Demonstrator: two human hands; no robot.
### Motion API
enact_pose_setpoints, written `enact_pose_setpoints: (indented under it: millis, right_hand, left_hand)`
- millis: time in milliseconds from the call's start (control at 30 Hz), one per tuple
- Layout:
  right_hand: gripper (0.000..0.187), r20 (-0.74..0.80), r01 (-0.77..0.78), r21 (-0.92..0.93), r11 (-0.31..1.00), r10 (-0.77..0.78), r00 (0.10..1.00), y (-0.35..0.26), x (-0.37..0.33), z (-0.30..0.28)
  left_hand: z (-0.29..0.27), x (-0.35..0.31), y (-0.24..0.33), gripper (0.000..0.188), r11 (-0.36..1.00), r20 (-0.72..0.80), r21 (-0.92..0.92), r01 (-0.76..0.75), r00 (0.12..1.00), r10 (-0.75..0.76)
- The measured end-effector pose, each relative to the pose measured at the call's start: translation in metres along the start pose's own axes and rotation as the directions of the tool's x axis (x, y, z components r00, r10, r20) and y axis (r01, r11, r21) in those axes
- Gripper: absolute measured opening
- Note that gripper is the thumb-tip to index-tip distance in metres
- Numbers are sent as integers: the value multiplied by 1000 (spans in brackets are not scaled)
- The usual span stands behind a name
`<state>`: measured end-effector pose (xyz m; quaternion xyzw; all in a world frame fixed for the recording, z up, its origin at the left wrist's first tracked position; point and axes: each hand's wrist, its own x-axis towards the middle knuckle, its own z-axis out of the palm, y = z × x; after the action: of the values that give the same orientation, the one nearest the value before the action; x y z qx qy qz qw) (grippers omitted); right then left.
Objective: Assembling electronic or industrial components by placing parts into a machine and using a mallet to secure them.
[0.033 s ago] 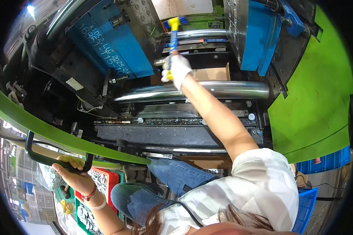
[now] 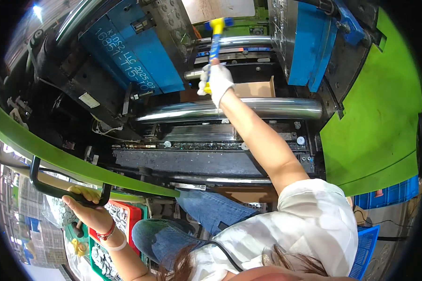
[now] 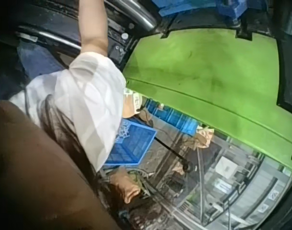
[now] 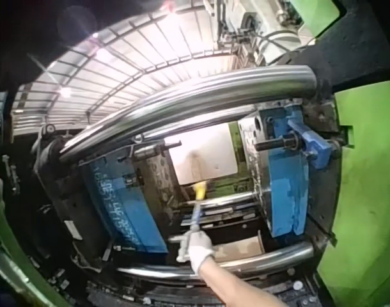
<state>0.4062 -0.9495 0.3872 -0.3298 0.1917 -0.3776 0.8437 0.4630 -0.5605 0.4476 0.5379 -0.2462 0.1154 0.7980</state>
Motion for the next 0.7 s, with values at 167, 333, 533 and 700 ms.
enact_pose_setpoints:
  millis: [167, 333, 533, 700]
  right_hand:
    - [36, -255, 429, 49, 902, -404, 879, 10, 14, 9]
    - [36, -2, -77, -59, 995, 77, 997, 45, -16, 28]
    - [40, -72, 159, -29, 987, -160, 984, 6, -17, 6]
    - [38, -146, 277, 65, 959, -266, 953, 4, -10, 40]
  left_hand:
    - [6, -3, 3, 44, 1000, -32, 24, -18, 999, 19]
    - [0, 1, 1, 43, 999, -68, -11, 49, 996, -50]
    - [2, -3, 1, 40, 1000, -37, -3, 3, 999, -4]
    - [-3, -2, 2, 40, 999, 9, -42, 13, 1000, -12]
